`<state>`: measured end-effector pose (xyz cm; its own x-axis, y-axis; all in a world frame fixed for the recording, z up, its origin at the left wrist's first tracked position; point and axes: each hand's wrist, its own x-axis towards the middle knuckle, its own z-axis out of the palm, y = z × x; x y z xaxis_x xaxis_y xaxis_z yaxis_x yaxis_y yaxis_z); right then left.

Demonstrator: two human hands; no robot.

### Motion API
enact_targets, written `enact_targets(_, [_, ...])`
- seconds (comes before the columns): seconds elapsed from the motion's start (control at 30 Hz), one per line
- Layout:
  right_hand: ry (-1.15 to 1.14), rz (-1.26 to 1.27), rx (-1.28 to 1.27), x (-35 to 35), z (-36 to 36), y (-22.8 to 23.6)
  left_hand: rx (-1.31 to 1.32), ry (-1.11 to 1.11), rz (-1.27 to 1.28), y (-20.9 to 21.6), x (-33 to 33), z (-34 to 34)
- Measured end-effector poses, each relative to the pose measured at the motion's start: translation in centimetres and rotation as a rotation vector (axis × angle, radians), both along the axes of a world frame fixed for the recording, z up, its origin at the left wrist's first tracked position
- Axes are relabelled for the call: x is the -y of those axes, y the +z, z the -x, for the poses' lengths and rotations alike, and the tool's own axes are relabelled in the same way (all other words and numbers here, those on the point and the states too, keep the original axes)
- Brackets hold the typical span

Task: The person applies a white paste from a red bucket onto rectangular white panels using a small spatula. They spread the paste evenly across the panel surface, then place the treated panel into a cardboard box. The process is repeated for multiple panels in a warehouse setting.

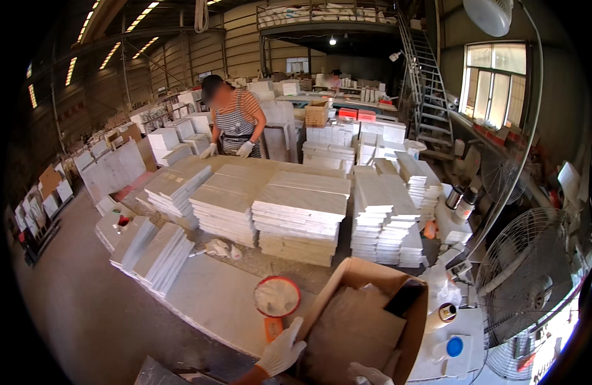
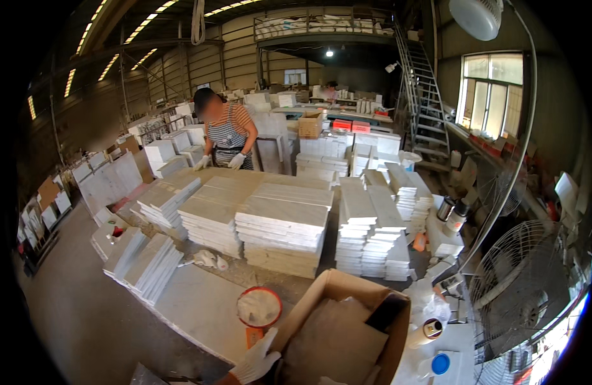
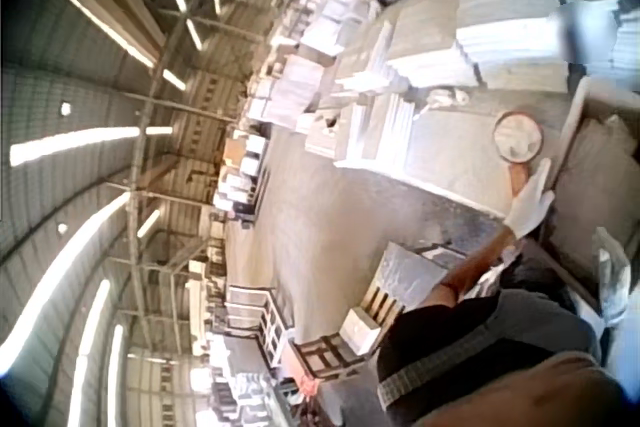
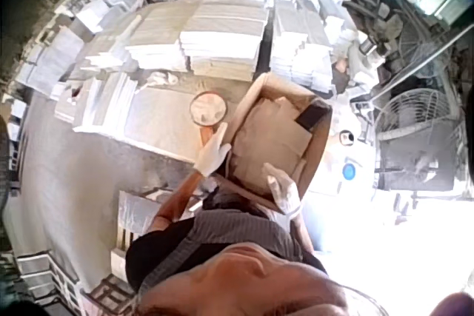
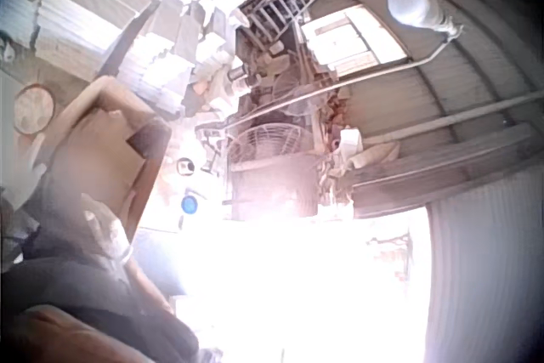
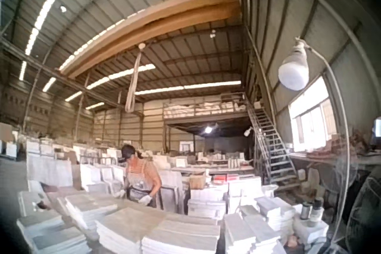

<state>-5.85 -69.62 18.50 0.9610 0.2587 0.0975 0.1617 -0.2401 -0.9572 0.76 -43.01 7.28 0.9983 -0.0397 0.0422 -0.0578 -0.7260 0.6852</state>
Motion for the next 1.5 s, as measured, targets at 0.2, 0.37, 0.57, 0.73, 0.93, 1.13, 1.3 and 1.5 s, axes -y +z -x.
enact_targets(0.2, [0.107,0.155,0.205,4.3,-2.2,-3.2,0.073,0.151,0.025,-0.4,0.9,0.2])
enact_targets(0.37, [0.214,0.200,0.251,7.1,-2.7,-8.4,0.003,0.241,-0.103,1.7,2.2,-0.1])
enact_targets(0.57, [0.344,0.055,0.086,6.4,-1.8,-8.3,-0.002,0.280,-0.220,1.3,2.3,0.7])
enact_targets(0.73, [0.337,0.067,0.099,7.1,-1.3,-10.0,-0.038,0.295,-0.252,2.4,3.3,0.8])
enact_targets(0.93, [0.350,-0.004,0.118,7.1,-1.0,-9.3,-0.001,0.238,-0.258,2.4,4.1,0.3])
enact_targets(1.13, [0.397,-0.103,0.180,10.8,-6.3,-3.6,0.007,0.230,-0.230,2.5,3.8,0.6])
enact_targets(1.3, [0.167,-0.416,0.111,18.3,-18.6,0.0,0.019,0.260,-0.320,2.6,4.3,0.2])
enact_targets(1.5, [-0.067,-0.527,0.028,29.0,-35.1,-3.1,0.022,0.265,-0.392,2.1,4.6,-0.9])
